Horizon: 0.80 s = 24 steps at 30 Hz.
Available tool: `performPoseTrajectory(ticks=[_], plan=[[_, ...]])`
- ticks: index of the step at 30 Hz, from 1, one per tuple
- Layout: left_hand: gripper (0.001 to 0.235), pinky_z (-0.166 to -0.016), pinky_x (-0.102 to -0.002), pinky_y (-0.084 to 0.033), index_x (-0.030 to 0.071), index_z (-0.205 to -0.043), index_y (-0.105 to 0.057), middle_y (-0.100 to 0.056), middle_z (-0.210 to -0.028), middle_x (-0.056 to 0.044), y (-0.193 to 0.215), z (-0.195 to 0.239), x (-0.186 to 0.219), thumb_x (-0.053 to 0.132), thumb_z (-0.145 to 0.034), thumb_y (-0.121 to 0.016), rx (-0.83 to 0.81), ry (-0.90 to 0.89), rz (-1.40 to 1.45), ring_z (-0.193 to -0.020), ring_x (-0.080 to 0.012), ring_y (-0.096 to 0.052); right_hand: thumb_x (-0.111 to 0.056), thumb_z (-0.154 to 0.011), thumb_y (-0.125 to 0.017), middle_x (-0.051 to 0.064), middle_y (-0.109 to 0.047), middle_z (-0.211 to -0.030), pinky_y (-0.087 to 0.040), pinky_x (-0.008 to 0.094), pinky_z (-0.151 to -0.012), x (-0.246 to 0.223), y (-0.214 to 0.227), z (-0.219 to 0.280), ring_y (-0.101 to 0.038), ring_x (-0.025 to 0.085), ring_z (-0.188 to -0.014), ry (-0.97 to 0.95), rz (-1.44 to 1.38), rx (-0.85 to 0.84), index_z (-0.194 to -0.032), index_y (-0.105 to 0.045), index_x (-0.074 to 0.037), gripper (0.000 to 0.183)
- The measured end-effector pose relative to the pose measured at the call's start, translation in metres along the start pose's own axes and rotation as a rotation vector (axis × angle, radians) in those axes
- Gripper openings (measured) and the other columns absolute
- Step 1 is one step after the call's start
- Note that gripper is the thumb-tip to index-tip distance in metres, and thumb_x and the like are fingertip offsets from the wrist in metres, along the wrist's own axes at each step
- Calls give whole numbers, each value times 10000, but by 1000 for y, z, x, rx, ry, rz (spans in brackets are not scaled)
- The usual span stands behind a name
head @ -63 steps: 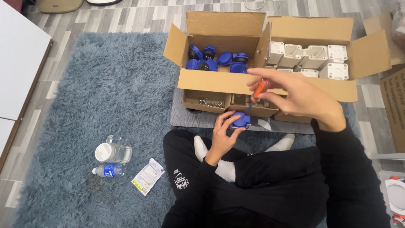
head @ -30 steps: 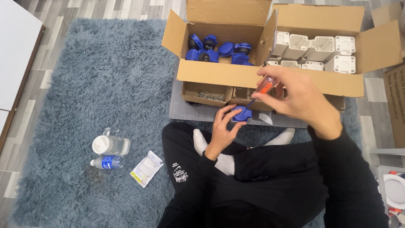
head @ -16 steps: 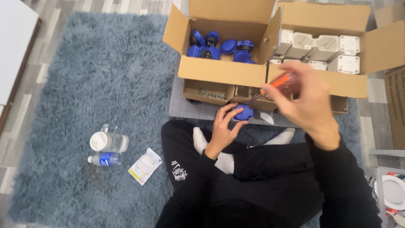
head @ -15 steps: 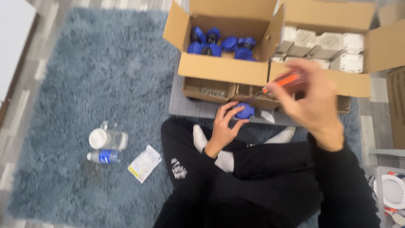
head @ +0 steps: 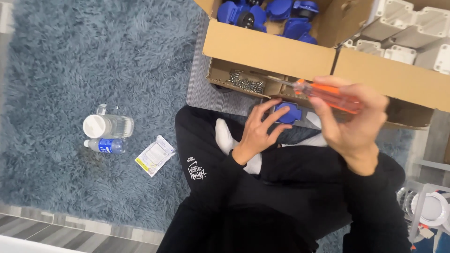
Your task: Assembling plastic electrical box components by hand and using a screwdriver while sitting on the floor.
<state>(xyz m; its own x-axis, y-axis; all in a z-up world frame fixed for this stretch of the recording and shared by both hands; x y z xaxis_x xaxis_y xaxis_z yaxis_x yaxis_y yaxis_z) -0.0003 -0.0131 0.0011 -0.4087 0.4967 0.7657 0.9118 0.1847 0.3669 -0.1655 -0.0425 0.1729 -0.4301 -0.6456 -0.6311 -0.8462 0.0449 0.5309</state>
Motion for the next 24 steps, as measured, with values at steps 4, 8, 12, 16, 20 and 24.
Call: performPoseTrajectory(ticks=[4, 8, 12, 16, 20, 24], plan=[[526, -1165, -416, -584, 193, -1399, -728, -584, -1525, -152, -8, 8, -11, 284, -913, -906, -27, 49, 16, -1366, -319, -650, 201, -1027, -805, 369, -712, -1319, -631, 448, -943, 22, -24, -2, -771, 442, -1138, -39, -16, -10, -1250, -399, 94, 476], [523, -1111, -423, -615, 208, -1393, -737, -506, -1547, -171, -11, 12, -17, 301, -915, -927, -10, 37, 25, -1343, -339, -642, 187, -1059, -785, 355, -695, -1353, -634, 443, -973, 34, -38, -1, -766, 434, -1176, -26, -7, -25, -1304, -362, 57, 506], [510, -1085, -415, -622, 210, -1394, -733, -535, -1496, -178, -8, 10, -14, 310, -928, -917, -10, 28, 11, -1314, -334, -649, 188, -1068, -771, 371, -689, -1348, -630, 450, -964, 35, -39, 0, -762, 449, -1163, -26, -8, -26, -1306, -344, 52, 508], [519, -1082, -404, -623, 221, -1408, -726, -545, -1502, -173, -9, 11, -14, 305, -931, -912, -6, 28, 11, -1299, -324, -657, 200, -1067, -758, 384, -693, -1312, -621, 457, -969, 28, -26, 3, -751, 452, -1160, -33, -8, -2, -1296, -323, 59, 511], [554, -1096, -425, -612, 211, -1434, -705, -532, -1532, -188, -8, 9, -13, 278, -928, -921, -4, 14, 15, -1325, -346, -647, 172, -1121, -689, 392, -607, -1340, -595, 480, -1054, 14, -10, 9, -716, 475, -1219, -40, -22, 66, -1337, -270, 8, 498], [592, -1080, -405, -596, 175, -1470, -661, -517, -1550, -181, -6, 7, -10, 287, -945, -912, 5, 10, 33, -1348, -329, -622, 183, -1134, -674, 337, -572, -1330, -582, 493, -1101, 4, 4, 18, -707, 473, -1259, -57, -23, 129, -1346, -276, -24, 496]])
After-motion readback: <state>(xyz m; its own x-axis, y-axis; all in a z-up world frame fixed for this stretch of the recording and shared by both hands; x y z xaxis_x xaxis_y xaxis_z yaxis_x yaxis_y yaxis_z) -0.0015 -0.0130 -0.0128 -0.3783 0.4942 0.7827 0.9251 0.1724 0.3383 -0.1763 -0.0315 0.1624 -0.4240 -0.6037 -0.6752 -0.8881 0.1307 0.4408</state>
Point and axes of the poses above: each hand's wrist, its own z-axis away from the middle knuckle, its own y-axis out of the back of the hand, x = y × z, the point moved 2 cm from there along -z, towards the middle knuckle
